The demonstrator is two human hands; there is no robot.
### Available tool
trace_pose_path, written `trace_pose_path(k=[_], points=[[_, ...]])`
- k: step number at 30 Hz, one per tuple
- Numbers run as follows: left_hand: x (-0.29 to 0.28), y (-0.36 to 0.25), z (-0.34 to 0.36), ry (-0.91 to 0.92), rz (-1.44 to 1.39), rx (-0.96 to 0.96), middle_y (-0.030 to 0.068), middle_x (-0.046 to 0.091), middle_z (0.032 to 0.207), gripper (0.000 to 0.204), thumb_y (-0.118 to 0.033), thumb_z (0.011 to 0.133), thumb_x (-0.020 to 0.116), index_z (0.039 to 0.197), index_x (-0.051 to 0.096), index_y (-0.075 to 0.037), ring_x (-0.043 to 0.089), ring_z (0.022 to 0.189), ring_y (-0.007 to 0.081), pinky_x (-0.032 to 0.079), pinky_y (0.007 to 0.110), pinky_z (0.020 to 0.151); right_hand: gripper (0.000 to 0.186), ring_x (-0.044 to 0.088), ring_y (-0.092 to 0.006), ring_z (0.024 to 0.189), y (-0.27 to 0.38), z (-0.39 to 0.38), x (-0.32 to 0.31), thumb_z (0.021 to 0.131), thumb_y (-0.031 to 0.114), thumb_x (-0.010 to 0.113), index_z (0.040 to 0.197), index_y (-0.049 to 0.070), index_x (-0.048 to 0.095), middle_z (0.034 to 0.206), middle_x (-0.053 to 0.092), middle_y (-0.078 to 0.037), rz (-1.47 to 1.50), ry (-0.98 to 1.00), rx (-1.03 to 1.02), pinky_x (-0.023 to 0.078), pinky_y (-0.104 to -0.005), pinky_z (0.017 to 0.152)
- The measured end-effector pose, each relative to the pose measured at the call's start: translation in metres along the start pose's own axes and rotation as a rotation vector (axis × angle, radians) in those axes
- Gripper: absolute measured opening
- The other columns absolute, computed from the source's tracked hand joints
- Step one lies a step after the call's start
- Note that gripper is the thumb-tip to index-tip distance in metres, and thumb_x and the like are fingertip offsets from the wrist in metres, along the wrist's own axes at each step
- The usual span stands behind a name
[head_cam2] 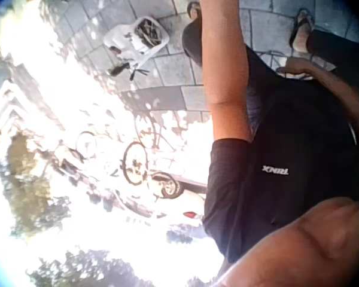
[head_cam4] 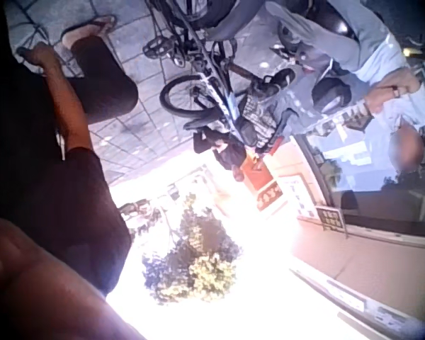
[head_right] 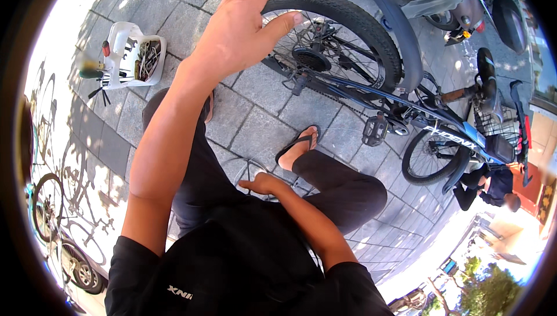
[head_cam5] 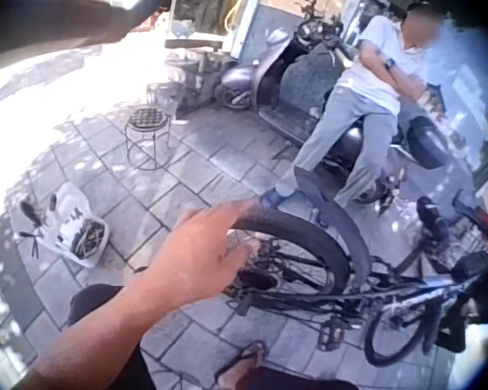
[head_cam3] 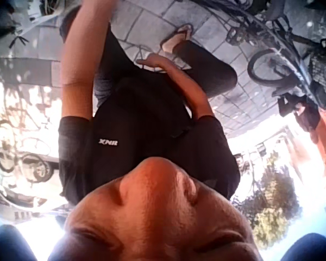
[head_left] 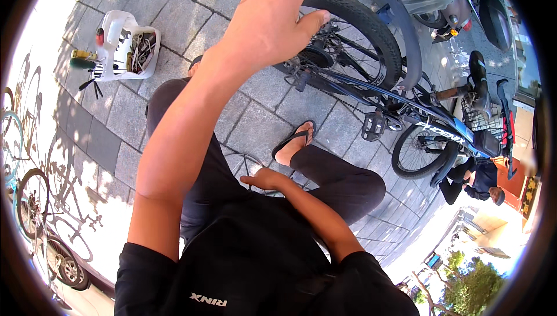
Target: The person sits on the ground and adjusts the rear derailleur and chain of a bicycle using a screwdriver and pliers. They manipulate the cable tension and inspect the gear mechanism while seated on the sidewalk.
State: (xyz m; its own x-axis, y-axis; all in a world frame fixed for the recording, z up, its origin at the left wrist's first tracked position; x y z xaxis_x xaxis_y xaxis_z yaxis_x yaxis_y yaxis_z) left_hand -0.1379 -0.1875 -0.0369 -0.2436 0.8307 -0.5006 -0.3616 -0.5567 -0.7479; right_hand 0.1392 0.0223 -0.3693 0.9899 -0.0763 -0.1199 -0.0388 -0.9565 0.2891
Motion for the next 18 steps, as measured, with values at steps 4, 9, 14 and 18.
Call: trace_pose_path(k=[4, 9, 14, 18], points=[[-0.030, 0.006, -0.021, -0.163, -0.228, -0.173, 0.0181, 0.074, 0.104, 0.050, -0.015, 0.096, 0.070, 0.139, 0.053, 0.005, 0.073, 0.088, 0.0272, 0.056, 0.035, 0.074, 0.085, 0.066, -0.0441, 0.121, 0.021, 0.012, 0.024, 0.089, 0.070, 0.062, 0.120, -0.009, 0.072, 0.128, 0.068, -0.031, 0.174, 0.241, 0.022, 0.052, -0.0452, 0.102], [-0.046, 0.016, -0.014, -0.141, -0.010, -0.216, 0.0115, 0.074, 0.116, 0.047, -0.013, 0.097, 0.073, 0.142, 0.060, -0.005, 0.070, 0.104, 0.0206, 0.051, 0.035, 0.101, 0.041, 0.071, -0.0488, 0.100, -0.004, 0.073, 0.086, 0.091, 0.031, 0.061, 0.103, -0.006, 0.075, 0.109, 0.071, -0.034, -0.447, 0.384, -0.620, 0.057, -0.0493, 0.085], [-0.025, 0.058, 0.010, -0.051, 0.072, -0.121, 0.0100, 0.074, 0.108, 0.039, -0.003, 0.097, 0.071, 0.134, 0.063, 0.000, 0.069, 0.095, 0.0147, 0.053, 0.028, 0.088, 0.034, 0.072, -0.0455, 0.093, 0.046, 0.067, 0.085, 0.088, 0.025, 0.061, 0.091, -0.007, 0.074, 0.094, 0.071, -0.035, 0.385, 0.178, -0.099, 0.056, -0.0505, 0.080], [0.004, 0.062, 0.022, 0.039, -0.057, -0.049, 0.0113, 0.075, 0.108, 0.030, 0.007, 0.098, 0.062, 0.127, 0.065, 0.004, 0.070, 0.087, 0.0125, 0.054, 0.025, 0.079, 0.035, 0.074, -0.0401, 0.082, 0.127, 0.067, 0.098, 0.083, 0.023, 0.061, 0.083, -0.010, 0.073, 0.088, 0.072, -0.035, 0.550, 0.133, -0.277, 0.054, -0.0499, 0.071]])
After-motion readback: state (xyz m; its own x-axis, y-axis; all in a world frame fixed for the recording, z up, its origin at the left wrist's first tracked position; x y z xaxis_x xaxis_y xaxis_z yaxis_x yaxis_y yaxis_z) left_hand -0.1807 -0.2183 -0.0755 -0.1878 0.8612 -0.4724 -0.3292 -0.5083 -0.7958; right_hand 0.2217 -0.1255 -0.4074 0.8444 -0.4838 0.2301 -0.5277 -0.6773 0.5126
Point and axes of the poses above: each hand's wrist, its own z-axis towards the middle knuckle, its own x-axis out of the palm, y = z × x, the point moved 4 cm from there along z, towards the middle knuckle
